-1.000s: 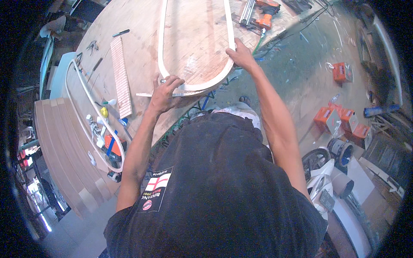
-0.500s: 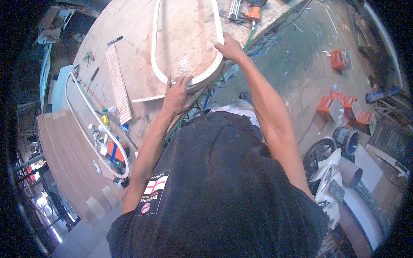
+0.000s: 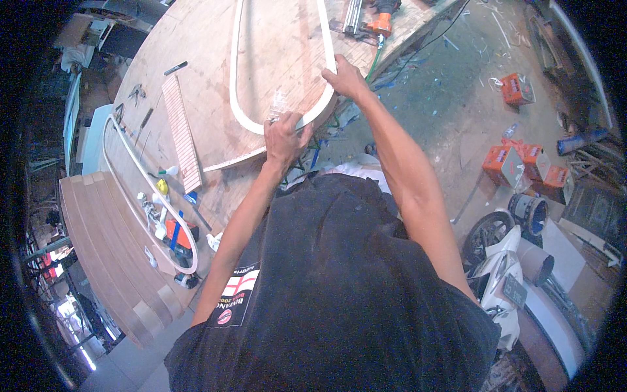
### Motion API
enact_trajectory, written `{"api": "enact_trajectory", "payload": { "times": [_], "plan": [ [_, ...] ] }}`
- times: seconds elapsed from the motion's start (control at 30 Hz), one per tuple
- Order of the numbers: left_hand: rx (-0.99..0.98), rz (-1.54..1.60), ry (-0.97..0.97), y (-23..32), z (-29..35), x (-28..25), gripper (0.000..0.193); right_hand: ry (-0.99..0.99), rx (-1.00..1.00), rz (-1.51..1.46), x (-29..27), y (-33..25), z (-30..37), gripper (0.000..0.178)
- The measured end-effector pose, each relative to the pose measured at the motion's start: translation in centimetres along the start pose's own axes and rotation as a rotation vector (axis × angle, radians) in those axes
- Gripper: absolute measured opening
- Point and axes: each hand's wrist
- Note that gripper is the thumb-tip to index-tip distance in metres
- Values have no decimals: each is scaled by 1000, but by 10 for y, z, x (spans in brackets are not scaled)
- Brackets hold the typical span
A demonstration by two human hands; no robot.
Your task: The person assembles a U-shaped wooden frame by positioning thin wooden strips along a curved template on a workbench. They use a pneumatic nail gun to fasten the strips in place, repeatedly adjusting the pieces and firing nails along the curve.
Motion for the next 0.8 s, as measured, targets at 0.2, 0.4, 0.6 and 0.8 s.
{"api": "enact_trajectory", "payload": {
  "times": [0.2,0.4,0.6,0.8],
  "plan": [
    [40,71,115,-10,8,10,26,329,-443,356,-5,-22,57,72],
    [63,58,46,-8,4,9,29,-232,-601,550,-9,-32,95,34],
    [114,100,32,-34,16,-13,37,-254,-614,481,-4,-24,85,25],
    [219,143,38,-52,11,-16,36,-249,-636,386,0,-24,84,21]
  ]
}}
Point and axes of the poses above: each hand's wrist, its own z-axis away from the middle knuckle, its own x-axis out of the palm, y = z × x, and after that the axes turned 3 degrees about x, right-handed
